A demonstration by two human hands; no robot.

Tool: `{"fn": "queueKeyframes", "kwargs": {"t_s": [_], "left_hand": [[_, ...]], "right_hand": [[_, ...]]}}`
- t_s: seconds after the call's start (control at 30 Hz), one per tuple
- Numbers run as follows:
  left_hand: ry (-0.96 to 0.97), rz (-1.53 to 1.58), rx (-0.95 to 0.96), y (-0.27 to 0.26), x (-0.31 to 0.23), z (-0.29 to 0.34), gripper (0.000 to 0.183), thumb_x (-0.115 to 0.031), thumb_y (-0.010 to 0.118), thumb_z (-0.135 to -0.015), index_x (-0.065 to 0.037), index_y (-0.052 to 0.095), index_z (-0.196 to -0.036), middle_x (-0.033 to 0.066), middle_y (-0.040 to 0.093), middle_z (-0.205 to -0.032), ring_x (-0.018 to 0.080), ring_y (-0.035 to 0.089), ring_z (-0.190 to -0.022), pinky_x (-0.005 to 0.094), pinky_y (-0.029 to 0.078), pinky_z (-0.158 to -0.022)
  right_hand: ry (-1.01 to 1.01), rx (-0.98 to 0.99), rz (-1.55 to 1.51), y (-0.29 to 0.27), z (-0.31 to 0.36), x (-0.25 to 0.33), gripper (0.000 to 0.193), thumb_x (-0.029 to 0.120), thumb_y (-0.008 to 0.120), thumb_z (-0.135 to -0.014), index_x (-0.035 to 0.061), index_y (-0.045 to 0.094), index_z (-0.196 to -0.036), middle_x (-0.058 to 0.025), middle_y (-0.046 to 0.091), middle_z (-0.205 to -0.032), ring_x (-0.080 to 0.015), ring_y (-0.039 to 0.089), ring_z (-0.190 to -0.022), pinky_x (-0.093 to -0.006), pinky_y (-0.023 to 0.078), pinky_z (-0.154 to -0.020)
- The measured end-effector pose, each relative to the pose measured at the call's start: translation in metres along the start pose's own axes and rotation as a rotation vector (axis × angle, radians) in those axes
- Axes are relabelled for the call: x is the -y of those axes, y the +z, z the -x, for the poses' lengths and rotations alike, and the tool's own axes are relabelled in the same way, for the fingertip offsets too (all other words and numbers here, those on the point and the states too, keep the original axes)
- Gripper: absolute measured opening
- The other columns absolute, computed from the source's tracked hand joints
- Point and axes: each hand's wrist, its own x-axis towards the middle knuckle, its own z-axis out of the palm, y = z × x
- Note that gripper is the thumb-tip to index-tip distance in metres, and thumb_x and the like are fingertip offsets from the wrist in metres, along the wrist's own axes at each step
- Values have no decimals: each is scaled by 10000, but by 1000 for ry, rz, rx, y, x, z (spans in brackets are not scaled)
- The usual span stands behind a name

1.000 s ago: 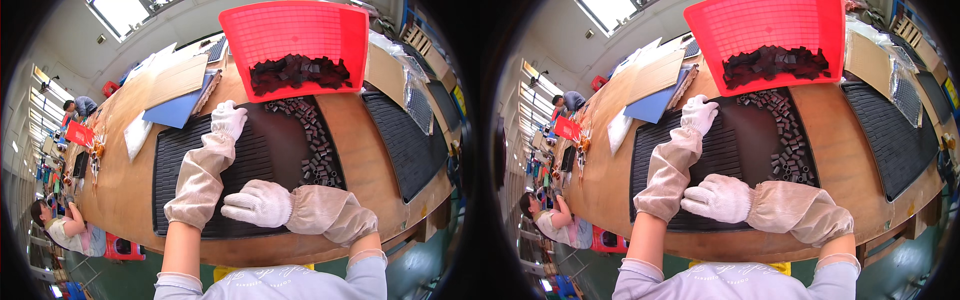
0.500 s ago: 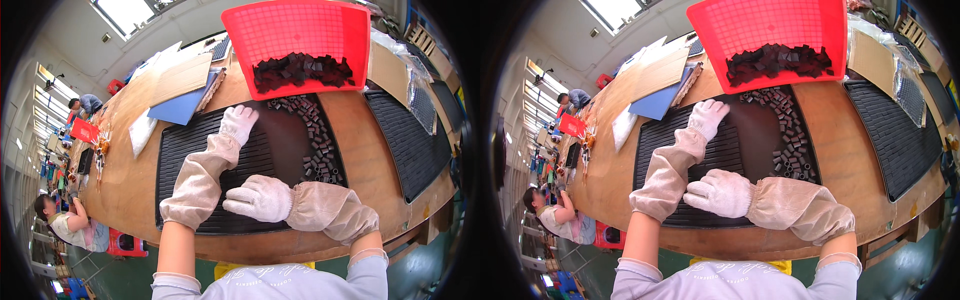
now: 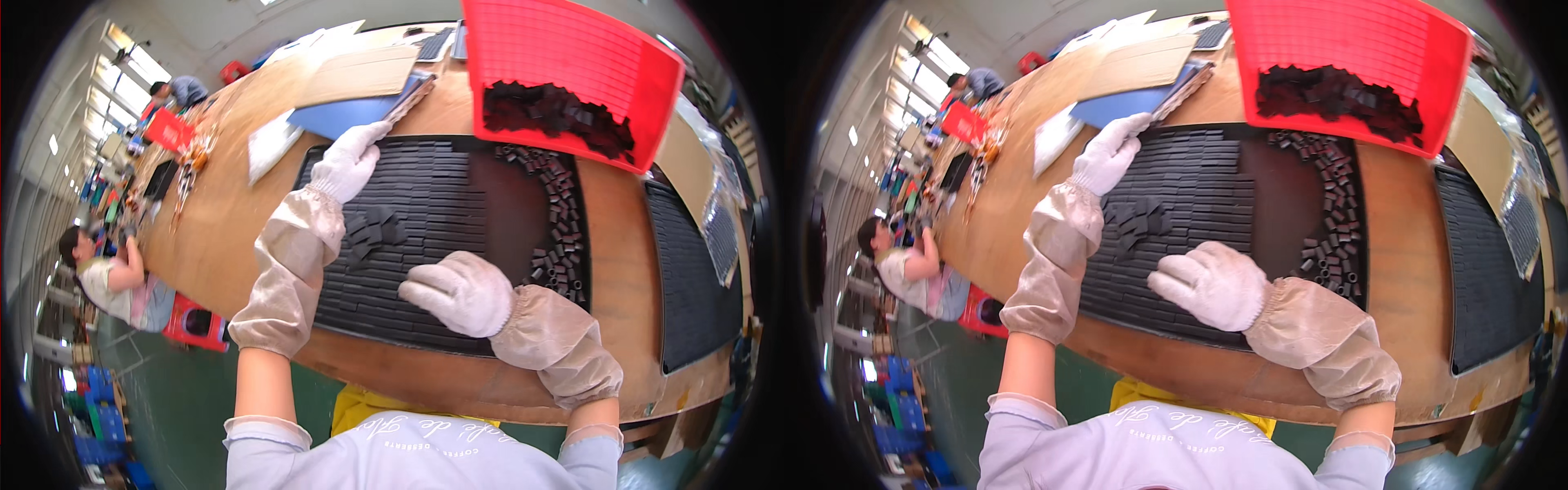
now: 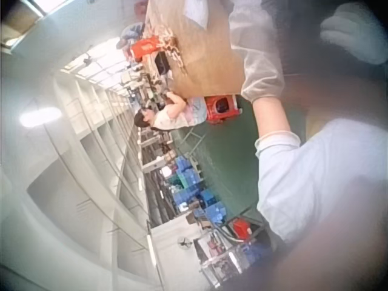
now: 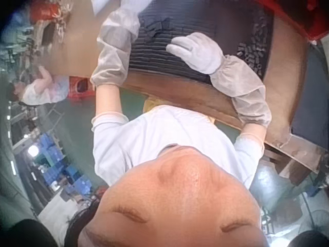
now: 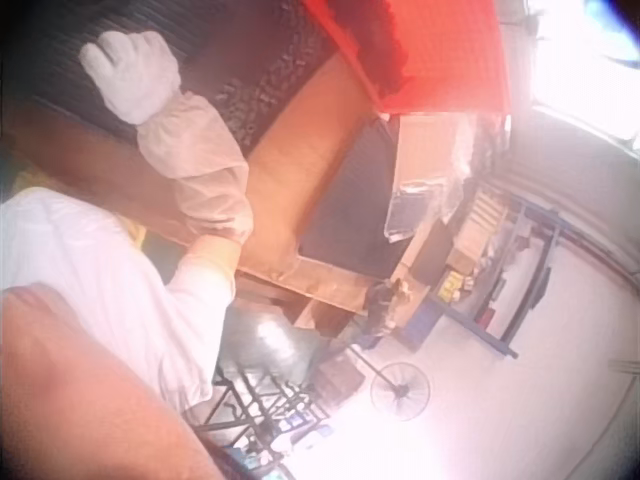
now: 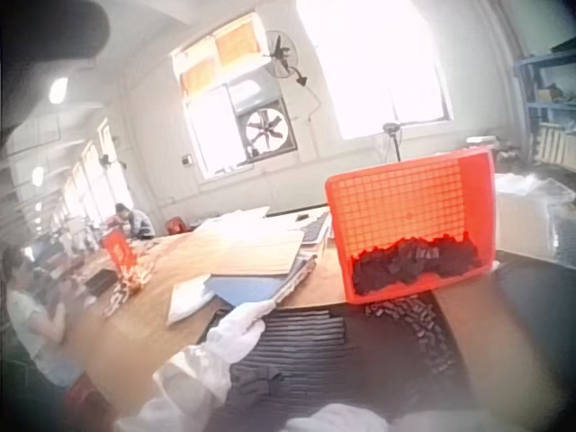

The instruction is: The person sorts small black industrial components by hand, arranging them into rows on a grooved assembly tray.

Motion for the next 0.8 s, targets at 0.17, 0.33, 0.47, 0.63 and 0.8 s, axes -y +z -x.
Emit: {"fn": "queueKeyframes", "kwargs": {"t_s": [0.17, 0.33, 0.47, 0.63, 0.8], "left_hand": [[-201, -145, 82, -32, 26, 77, 310, -56, 542, -943, -27, 620, -1242, 114, 636, -1226, 221, 593, -1169, 313, 444, -1028], [-207, -309, -33, -31, 59, 142, 396, -89, 576, -936, -45, 555, -1329, 168, 572, -1323, 313, 530, -1258, 385, 405, -1089], [-210, -320, -16, -20, 70, 147, 461, -141, 595, -942, -38, 502, -1382, 189, 535, -1375, 334, 494, -1302, 396, 375, -1116], [-236, -301, 194, 2, 26, 141, 697, -424, 626, -923, -58, 400, -1471, 240, 383, -1503, 384, 293, -1433, 448, 212, -1195], [-190, -406, 240, 24, 2, 135, 936, -570, 674, -828, -82, 288, -1528, 280, 264, -1541, 456, 206, -1440, 490, 162, -1198]], "right_hand": [[-16, 16, -24, 1, 0, -1, 300, 156, 627, -761, 120, 658, -1057, -27, 638, -1001, -191, 655, -776, -337, 517, -702], [-10, 6, -105, 5, -3, -2, 353, 81, 654, -706, 78, 670, -1059, -61, 654, -1010, -245, 653, -805, -356, 519, -735], [8, -29, -177, 5, -9, 3, 410, 53, 678, -668, 78, 673, -1078, -65, 658, -1032, -251, 656, -823, -354, 521, -745], [6, 40, -145, -18, -23, 22, 462, 38, 687, -638, 91, 681, -1097, -63, 661, -1047, -252, 656, -835, -363, 522, -742], [31, 52, -148, -36, -23, 35, 456, 68, 697, -625, 98, 691, -1080, -49, 664, -1041, -237, 644, -804, -355, 508, -707]]}}
